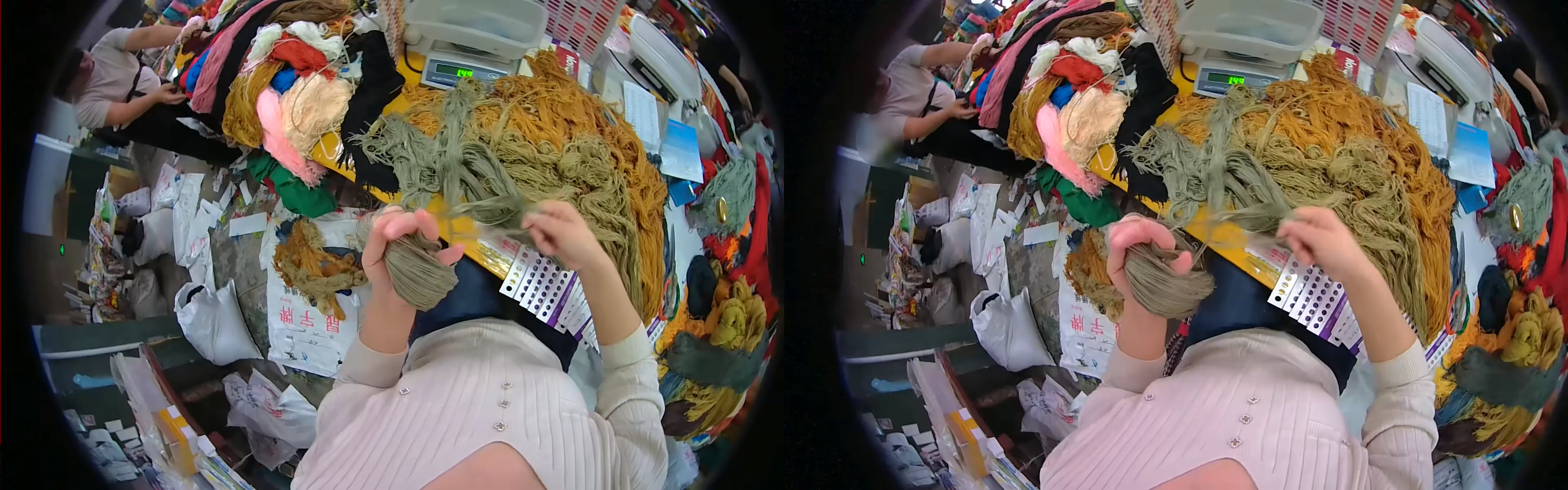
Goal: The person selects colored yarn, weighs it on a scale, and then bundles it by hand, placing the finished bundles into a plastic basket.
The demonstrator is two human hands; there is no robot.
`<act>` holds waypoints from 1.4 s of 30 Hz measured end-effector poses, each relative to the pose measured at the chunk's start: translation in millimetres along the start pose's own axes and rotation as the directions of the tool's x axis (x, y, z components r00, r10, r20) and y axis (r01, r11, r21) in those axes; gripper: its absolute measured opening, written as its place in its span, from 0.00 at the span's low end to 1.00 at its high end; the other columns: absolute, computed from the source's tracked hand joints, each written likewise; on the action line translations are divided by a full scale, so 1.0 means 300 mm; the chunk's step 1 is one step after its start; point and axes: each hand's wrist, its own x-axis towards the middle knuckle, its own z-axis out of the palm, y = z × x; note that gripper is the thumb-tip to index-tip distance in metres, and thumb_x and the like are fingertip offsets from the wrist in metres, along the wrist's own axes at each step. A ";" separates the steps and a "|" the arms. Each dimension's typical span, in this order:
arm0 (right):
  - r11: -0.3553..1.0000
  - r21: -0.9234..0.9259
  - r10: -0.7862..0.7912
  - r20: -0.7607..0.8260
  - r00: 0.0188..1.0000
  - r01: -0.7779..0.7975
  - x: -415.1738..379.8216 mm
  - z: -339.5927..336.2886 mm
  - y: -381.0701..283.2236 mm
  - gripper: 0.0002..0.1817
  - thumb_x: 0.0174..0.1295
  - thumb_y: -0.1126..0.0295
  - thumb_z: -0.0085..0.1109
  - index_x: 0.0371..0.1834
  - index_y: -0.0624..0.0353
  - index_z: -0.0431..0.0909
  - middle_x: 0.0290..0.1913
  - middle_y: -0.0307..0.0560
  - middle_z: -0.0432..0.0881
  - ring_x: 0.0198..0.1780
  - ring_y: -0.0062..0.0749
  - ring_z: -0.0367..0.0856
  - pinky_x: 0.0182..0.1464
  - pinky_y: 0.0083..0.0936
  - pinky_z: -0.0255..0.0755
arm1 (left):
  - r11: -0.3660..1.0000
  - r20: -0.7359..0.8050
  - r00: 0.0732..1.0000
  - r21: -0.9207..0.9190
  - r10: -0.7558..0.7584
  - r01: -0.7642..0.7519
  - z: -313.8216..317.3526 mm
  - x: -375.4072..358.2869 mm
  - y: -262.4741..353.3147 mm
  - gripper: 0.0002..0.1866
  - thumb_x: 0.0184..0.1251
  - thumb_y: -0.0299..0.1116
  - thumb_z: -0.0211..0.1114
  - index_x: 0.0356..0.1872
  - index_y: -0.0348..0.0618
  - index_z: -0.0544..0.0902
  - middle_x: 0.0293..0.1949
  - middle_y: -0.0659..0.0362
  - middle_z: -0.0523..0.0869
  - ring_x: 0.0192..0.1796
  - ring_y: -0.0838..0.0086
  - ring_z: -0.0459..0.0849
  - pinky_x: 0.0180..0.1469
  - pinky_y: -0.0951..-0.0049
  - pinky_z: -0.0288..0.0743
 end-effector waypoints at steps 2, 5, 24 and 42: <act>0.974 -0.224 0.058 0.064 0.996 -0.043 -0.010 0.044 -0.041 0.07 0.54 0.72 0.45 0.23 0.64 0.70 0.13 0.34 0.67 0.11 0.13 0.61 0.13 0.11 0.54 | 0.999 0.173 0.985 -0.037 -0.026 0.033 -0.021 0.036 -0.044 0.04 0.59 0.36 0.50 0.28 0.51 0.69 0.14 0.74 0.69 0.46 0.82 0.71 0.59 0.43 0.35; 0.973 -0.230 -0.026 0.023 0.999 0.030 -0.018 0.030 -0.081 0.07 0.55 0.72 0.45 0.23 0.63 0.70 0.14 0.34 0.67 0.11 0.13 0.62 0.14 0.11 0.56 | 0.992 0.231 0.973 0.122 -0.031 0.002 -0.039 0.051 -0.081 0.13 0.64 0.40 0.40 0.31 0.50 0.72 0.09 0.74 0.66 0.47 0.79 0.72 0.61 0.46 0.33; 0.727 -0.463 -0.617 -0.114 0.779 0.508 -0.100 0.130 -0.108 0.01 0.44 0.79 0.54 0.21 0.64 0.75 0.17 0.40 0.71 0.18 0.20 0.66 0.20 0.15 0.58 | 0.555 -0.220 0.976 0.812 0.006 0.180 -0.035 0.085 -0.181 0.28 0.57 0.51 0.46 0.50 0.36 0.62 0.52 0.52 0.67 0.54 0.68 0.65 0.56 0.70 0.58; 0.797 0.535 -0.245 -0.136 0.960 0.279 -0.109 0.159 -0.042 0.03 0.45 0.84 0.49 0.23 0.71 0.73 0.32 0.43 0.72 0.20 0.15 0.65 0.20 0.11 0.58 | 0.762 -0.373 0.912 0.536 -0.172 0.363 -0.110 0.052 -0.238 0.27 0.63 0.43 0.40 0.57 0.33 0.53 0.54 0.53 0.62 0.53 0.73 0.65 0.55 0.76 0.58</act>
